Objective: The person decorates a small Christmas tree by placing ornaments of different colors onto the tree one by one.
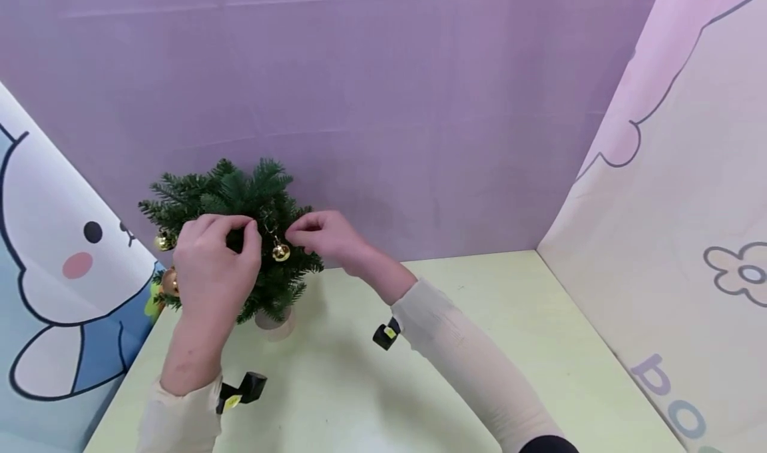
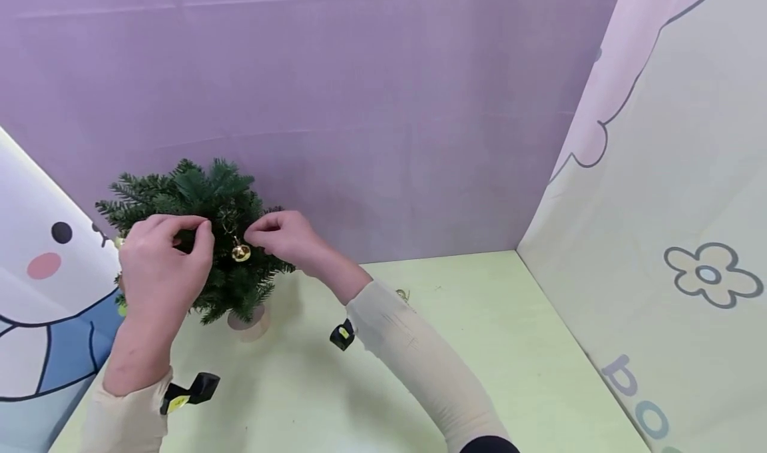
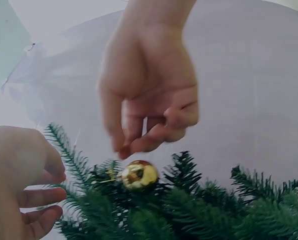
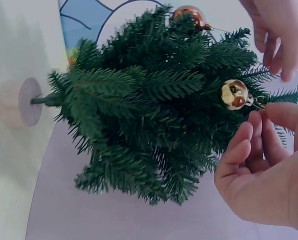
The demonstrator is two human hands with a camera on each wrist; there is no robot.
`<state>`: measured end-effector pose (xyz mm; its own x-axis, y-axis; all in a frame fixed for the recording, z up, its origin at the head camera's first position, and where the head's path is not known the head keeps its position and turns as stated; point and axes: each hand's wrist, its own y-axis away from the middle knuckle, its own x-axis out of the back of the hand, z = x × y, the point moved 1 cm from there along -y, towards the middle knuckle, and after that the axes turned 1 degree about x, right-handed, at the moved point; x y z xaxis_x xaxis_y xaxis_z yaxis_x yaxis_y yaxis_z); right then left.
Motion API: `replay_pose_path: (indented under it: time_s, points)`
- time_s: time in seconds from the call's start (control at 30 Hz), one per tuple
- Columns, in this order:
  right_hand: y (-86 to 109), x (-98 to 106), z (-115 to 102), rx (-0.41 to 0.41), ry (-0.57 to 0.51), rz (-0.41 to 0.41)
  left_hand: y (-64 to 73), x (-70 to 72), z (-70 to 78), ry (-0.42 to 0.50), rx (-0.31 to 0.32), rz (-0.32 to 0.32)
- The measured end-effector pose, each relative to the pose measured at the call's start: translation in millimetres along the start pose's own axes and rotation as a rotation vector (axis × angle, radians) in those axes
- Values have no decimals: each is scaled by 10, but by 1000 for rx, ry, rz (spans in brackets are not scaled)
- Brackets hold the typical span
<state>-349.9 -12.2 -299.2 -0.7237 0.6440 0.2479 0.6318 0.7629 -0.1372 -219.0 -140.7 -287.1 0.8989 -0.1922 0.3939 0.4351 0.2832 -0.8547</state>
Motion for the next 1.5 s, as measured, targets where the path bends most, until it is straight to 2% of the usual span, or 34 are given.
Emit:
replay_pose_path:
  time_s: [0.13,0.2,0.37,0.47,0.63,0.83,0.97,1.17,1.37,1.5]
  points:
    - [117,101,119,-14,23,-39,-30,76,-36,52,23,32]
    - [175,179,206,-8,44,-57,-47,117,-53,74,60,19]
    - [289,444,459,6,92,-58,-71,198,-79,110,191,-97]
    - [325,608,617,-30,101,-39,-90,230,-107,122,252,-189]
    - [367,846,853,-145,141,17,-152,283,-143,140,280,-298]
    - [479,1141,1130,-221,210,71,-177,285,-152,115,311,-372]
    - [571,1321,1340,-256,249,117,-160,290,-172,84,320,-376]
    - [620,1554,1658,-304,295,183,-150,370,-217,52,343,-356]
    - [702,1644,1974,-343,280,208,-155,474,-282,23,372,-354]
    - [754,1668,2113,-333,285,227,-161,515,-321,31,382,-344]
